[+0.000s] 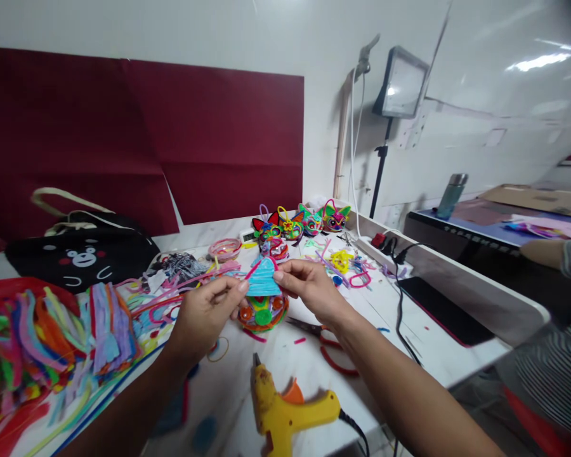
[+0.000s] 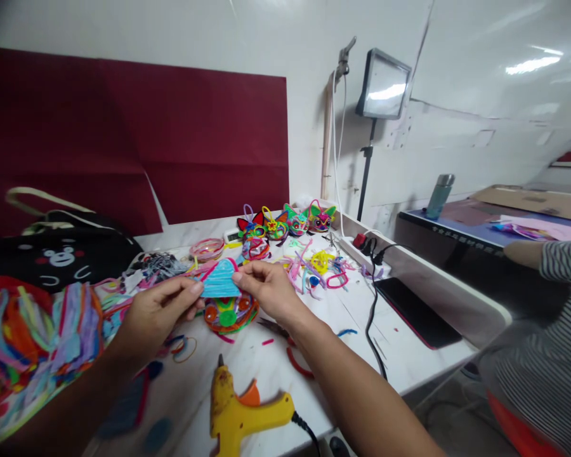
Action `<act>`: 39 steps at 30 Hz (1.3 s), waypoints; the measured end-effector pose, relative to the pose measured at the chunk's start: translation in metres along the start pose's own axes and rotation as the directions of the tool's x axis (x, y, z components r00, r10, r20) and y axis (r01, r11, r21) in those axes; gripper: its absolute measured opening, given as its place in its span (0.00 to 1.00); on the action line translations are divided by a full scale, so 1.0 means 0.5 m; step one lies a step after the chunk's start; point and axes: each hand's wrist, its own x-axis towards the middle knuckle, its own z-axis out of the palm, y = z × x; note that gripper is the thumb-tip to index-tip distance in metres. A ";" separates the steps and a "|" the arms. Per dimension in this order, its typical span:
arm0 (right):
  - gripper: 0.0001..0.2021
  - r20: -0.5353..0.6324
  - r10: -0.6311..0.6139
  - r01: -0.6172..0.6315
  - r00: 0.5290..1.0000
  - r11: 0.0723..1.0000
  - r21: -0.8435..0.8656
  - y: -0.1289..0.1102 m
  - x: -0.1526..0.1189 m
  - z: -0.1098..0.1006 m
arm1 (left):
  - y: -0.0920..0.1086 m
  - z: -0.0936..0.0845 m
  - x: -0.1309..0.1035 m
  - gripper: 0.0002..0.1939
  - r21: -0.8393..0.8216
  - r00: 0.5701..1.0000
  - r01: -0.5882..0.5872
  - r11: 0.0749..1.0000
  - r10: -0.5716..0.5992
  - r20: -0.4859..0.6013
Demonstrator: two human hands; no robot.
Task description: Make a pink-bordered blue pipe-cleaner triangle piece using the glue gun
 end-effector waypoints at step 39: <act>0.16 0.145 -0.004 0.039 0.989 0.970 -0.240 -0.048 -0.016 -0.053 | -0.005 0.000 0.009 0.13 -0.378 0.984 0.118 0.918 -0.159 -0.080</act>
